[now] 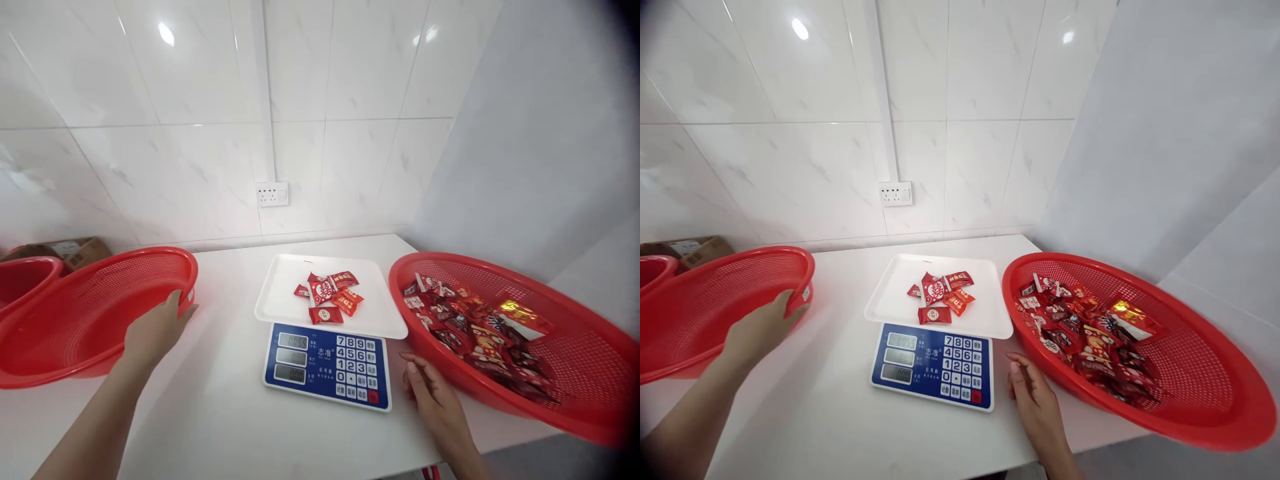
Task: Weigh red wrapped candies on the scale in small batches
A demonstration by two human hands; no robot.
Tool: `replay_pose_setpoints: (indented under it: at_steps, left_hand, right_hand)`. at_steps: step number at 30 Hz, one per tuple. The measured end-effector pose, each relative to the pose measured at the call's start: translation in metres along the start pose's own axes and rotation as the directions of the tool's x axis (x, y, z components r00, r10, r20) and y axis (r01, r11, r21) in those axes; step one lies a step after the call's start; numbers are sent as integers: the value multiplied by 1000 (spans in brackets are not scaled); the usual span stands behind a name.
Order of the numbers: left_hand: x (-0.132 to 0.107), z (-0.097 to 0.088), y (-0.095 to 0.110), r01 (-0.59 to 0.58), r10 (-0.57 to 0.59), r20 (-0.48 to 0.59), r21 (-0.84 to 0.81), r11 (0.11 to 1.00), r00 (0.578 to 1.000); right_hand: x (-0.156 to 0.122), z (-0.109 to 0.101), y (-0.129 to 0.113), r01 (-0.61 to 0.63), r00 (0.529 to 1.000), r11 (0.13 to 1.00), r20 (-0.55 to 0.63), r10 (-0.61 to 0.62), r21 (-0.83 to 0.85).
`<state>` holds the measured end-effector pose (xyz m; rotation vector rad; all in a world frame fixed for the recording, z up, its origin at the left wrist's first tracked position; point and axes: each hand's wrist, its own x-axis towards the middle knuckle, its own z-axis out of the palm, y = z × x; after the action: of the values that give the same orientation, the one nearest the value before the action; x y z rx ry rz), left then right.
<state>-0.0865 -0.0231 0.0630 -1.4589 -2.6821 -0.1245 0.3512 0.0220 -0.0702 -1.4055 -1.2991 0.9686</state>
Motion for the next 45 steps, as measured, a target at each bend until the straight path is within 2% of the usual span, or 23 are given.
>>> replay_pose_setpoints:
  at_steps: [3,6,8,10,12,14,17,20,22,24,28,31,33,34,37,39,41,45]
  left_hand:
    - [-16,3,19,-56,56,6,-12,998,998]
    - [-30,2,45,-155,157,26,-75,985,987]
    - [-34,-2,64,-233,235,1,-139,963,972]
    - [-34,-6,88,-338,331,-65,-197,920,941]
    - [-30,-9,119,-488,471,-130,-253,835,873]
    - [-24,-9,152,-569,555,-136,-271,776,821]
    - [-13,-4,198,-634,624,-132,-271,725,770]
    - [-4,2,223,-649,644,-123,-278,708,755]
    - [0,1,223,-638,632,-131,-304,708,764]
    - [5,-7,207,-596,584,-148,-337,729,798]
    - [16,-34,146,-437,383,-213,-352,828,899]
    - [14,-44,114,-394,313,-270,-336,855,910]
    - [8,-39,115,-465,399,-251,-327,823,882]
    - [4,-33,121,-522,473,-221,-325,789,853]
    - [-3,-12,152,-677,683,-115,-329,659,721]
    - [-3,-1,170,-726,750,-68,-322,608,658]
    - [0,6,181,-742,771,-41,-308,595,635]
    - [6,6,182,-735,763,-35,-301,607,645]
  right_hand:
    - [-2,-1,3,0,1000,1000,-1,0,8]
    - [-2,-2,4,-5,1000,1000,2,5,21]
    - [-2,-2,4,-9,1000,1000,9,9,24]
    - [-2,-1,3,-3,1000,1000,13,3,19]
    - [-3,-1,2,3,1000,1000,6,-3,13]
    - [-3,0,2,6,1000,1000,-6,-6,8]
    - [-4,-1,3,15,1000,1000,-9,-15,11]
    - [-4,-1,4,26,1000,999,-5,-26,30]
    - [-4,-1,4,24,1000,999,-12,-24,30]
    - [-4,-1,3,21,1000,999,-12,-20,24]
    - [-3,0,2,3,1000,999,6,-3,40]
    - [-1,0,4,-17,999,998,33,15,54]
    - [-1,0,5,-24,999,998,42,22,58]
    - [0,0,6,-24,999,998,43,22,56]
    - [-1,0,6,-7,1000,999,31,6,46]
    - [-3,-1,6,3,1000,999,27,-4,43]
    - [-4,-2,5,6,1000,999,27,-7,46]
    - [-5,-1,4,2,1000,999,21,-3,39]
